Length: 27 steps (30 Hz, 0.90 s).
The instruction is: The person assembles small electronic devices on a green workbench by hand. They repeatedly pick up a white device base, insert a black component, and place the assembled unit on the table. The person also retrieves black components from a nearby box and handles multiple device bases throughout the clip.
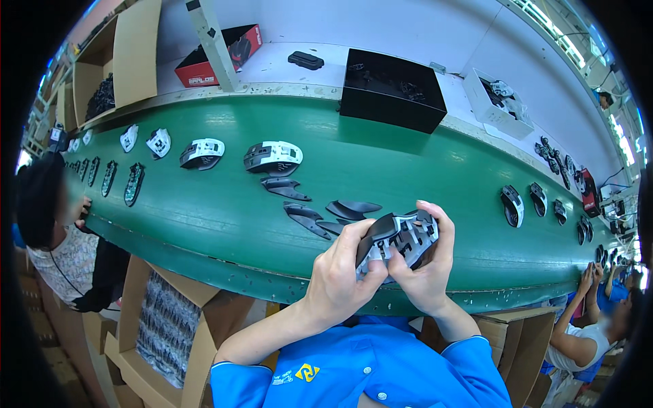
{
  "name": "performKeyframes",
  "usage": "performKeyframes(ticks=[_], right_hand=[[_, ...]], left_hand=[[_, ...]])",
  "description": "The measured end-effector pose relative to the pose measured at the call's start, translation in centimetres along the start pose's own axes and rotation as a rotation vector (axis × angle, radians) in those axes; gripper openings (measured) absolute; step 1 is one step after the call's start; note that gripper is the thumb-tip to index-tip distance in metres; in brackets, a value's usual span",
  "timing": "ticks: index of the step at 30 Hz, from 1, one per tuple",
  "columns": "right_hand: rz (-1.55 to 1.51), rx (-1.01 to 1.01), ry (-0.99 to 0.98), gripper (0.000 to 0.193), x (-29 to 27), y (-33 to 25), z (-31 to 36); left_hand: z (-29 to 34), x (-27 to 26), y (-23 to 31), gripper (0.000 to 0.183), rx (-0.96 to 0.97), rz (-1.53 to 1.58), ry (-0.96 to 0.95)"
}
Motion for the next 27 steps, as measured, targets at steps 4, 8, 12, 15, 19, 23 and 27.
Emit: performKeyframes(ticks=[4, 8, 12, 15, 19, 23, 27], right_hand=[[0.162, -0.037, -0.017, 0.068, -0.2, -1.8, -1.0], [0.158, 0.228, -0.300, 0.055, -2.0, 0.4, -5.2], [0.857, 0.171, 0.066, 0.050, -11.0, 6.2, -11.7], [1.332, -0.163, 0.271, 0.041, -9.7, 8.4, -12.3], [1.387, -0.069, -0.059, 0.056, -4.6, 10.7, -10.5], [1.152, -0.165, -0.216, 0.051, -1.5, 4.9, -8.8], [0.886, -0.161, -0.603, 0.032, 5.5, 5.0, -6.5]], left_hand=[[0.1, 0.2, -0.4, 0.051, -0.016, 0.007, -0.041], [-1.1, -1.9, 0.3, 0.067, -0.168, 0.087, -0.092], [-3.7, -7.9, -4.4, 0.069, -0.235, -0.175, -0.027], [-4.3, -11.2, -12.0, 0.062, -0.310, -0.629, -0.166], [-4.7, -9.0, -17.8, 0.061, -0.303, -0.647, -0.354], [-5.9, -7.7, -21.1, 0.050, -0.363, -0.875, -0.515], [-6.8, -7.0, -20.2, 0.040, -0.178, -0.815, -0.626]])
Point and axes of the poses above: each hand's wrist, its own z-axis away from the middle knuckle, its own x-axis out of the palm, y = z × x, the point moved 10 cm from there along -z, towards the middle knuckle, and after that the axes turned 12 degrees about x, right-handed, at the moved point
